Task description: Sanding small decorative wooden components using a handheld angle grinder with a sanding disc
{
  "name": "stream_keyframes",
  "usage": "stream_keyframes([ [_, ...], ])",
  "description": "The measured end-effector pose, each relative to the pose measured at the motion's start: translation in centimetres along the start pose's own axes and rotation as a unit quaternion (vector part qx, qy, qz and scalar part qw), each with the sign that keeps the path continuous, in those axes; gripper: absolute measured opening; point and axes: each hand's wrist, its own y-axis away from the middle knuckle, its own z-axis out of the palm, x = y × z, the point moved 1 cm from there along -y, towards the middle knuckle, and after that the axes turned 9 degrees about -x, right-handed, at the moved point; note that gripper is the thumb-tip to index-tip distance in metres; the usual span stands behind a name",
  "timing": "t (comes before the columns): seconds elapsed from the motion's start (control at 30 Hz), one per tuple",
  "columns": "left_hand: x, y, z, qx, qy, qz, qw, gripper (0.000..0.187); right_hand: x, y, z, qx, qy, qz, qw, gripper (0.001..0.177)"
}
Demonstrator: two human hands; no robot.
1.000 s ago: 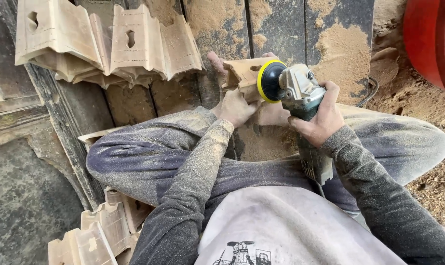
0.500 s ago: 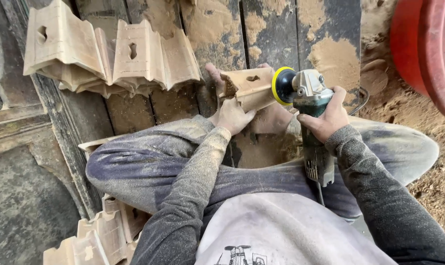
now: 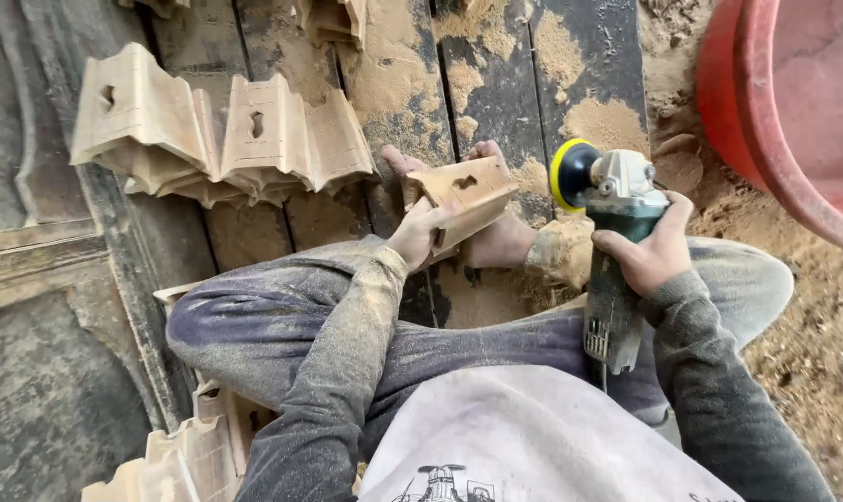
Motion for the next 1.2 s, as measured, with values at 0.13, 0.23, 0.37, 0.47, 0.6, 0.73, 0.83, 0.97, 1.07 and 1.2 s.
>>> stream_keyframes([
  [0.13, 2.0, 0.1, -2.5, 0.008, -0.004, -0.028, 1.000, 0.062, -1.0, 0.7, 0.1, 0.038, 0.038, -0.119, 0.991, 0.096],
  [0.23, 2.2, 0.1, -1.9, 0.086, -0.164, -0.054, 0.981, 0.052, -1.8, 1.5, 0.6, 0.028, 0.040, -0.134, 0.990, 0.093],
  [0.37, -3.5, -3.6, -2.1, 0.158, -0.239, 0.039, 0.957, 0.072, -2.7, 1.1, 2.9, -0.027, 0.013, -0.079, 0.996, 0.103],
  [0.47, -4.3, -3.7, -1.4, 0.136, -0.204, 0.076, 0.967, 0.067, -4.7, 1.0, 5.0, -0.044, 0.044, -0.059, 0.996, 0.099],
  [0.6, -4.5, -3.7, -0.4, 0.119, -0.193, 0.051, 0.973, 0.056, -7.1, 1.5, 8.0, -0.104, 0.027, -0.108, 0.988, 0.096],
  [0.73, 2.9, -1.8, 1.1, 0.077, -0.509, 0.078, 0.854, 0.044, -9.4, 3.2, 9.8, -0.127, 0.021, -0.138, 0.982, 0.095],
  [0.83, 4.3, -1.2, 1.6, 0.029, -0.698, 0.149, 0.700, 0.040, -6.7, 1.7, 10.4, -0.127, -0.026, -0.246, 0.961, 0.092],
  [0.97, -3.1, -4.2, 0.0, 0.032, -0.604, 0.040, 0.796, 0.040, -4.4, 0.3, 10.6, -0.126, -0.048, -0.436, 0.890, 0.091],
  [1.07, -8.6, -6.3, -0.9, 0.038, -0.522, -0.044, 0.851, 0.045, -1.2, -1.4, 9.3, -0.154, -0.060, -0.433, 0.886, 0.098],
  [1.2, -9.4, -5.5, 0.2, 0.125, -0.308, -0.048, 0.942, 0.036, 0.1, -1.7, 8.8, -0.163, -0.090, -0.439, 0.879, 0.098],
])
